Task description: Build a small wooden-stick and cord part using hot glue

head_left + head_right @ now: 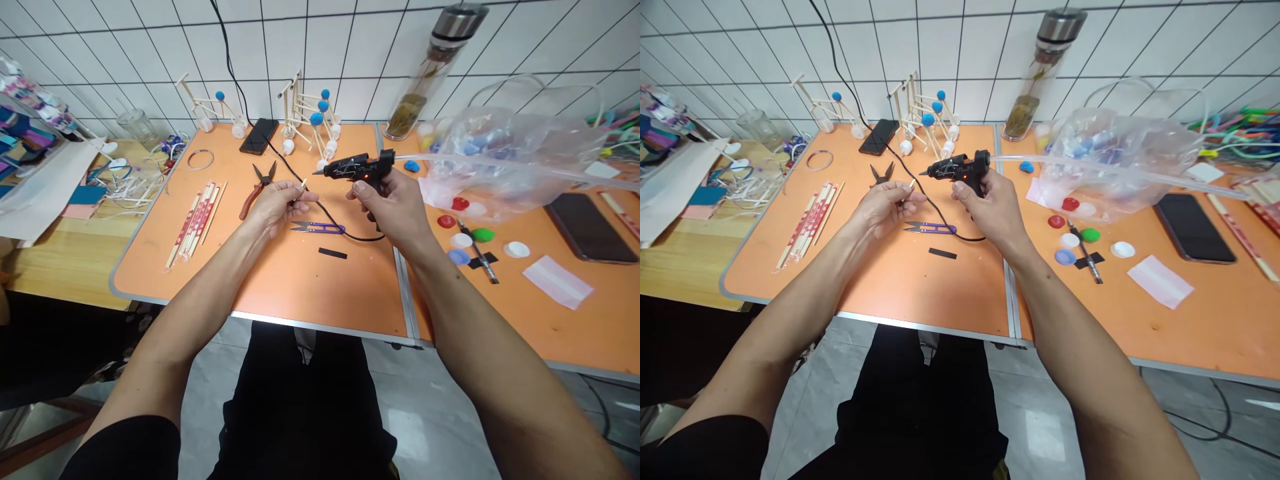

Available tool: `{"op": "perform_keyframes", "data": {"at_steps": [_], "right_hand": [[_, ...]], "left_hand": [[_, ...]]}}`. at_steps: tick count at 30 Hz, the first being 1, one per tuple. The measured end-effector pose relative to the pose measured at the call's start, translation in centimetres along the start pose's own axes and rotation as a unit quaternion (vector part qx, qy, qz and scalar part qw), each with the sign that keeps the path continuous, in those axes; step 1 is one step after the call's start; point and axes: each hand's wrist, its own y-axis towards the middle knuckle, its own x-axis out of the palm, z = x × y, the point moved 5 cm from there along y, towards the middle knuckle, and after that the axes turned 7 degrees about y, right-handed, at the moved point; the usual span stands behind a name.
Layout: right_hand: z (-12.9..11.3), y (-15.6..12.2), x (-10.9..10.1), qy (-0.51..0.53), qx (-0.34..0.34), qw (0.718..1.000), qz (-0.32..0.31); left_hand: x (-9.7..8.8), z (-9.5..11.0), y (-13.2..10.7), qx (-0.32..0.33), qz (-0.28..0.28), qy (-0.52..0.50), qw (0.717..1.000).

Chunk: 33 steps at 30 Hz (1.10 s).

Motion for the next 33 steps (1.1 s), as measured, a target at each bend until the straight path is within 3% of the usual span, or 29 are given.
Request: {"op": "perform_keyframes", "data": {"at_steps": [14,22,33], "right_hand": [[0.6,-0.2,0.5,-0.036,-0.031,0.999,-0.008],[1.8,0.2,0.3,-0.071,-0.098,0.992,-0.029],[1.9,0.1,0.4,-0.087,-0.100,0.991,-0.033]], "left_hand": [[0.2,0.2,-0.6,-0.011,-0.001,-0.006,1.000],[0.5,0.5,-0.9,-0.014,-0.013,-0.008,1.000],[0.8,0.7,-1.2,-0.010,-0.025,-0.006,1.000]]}}
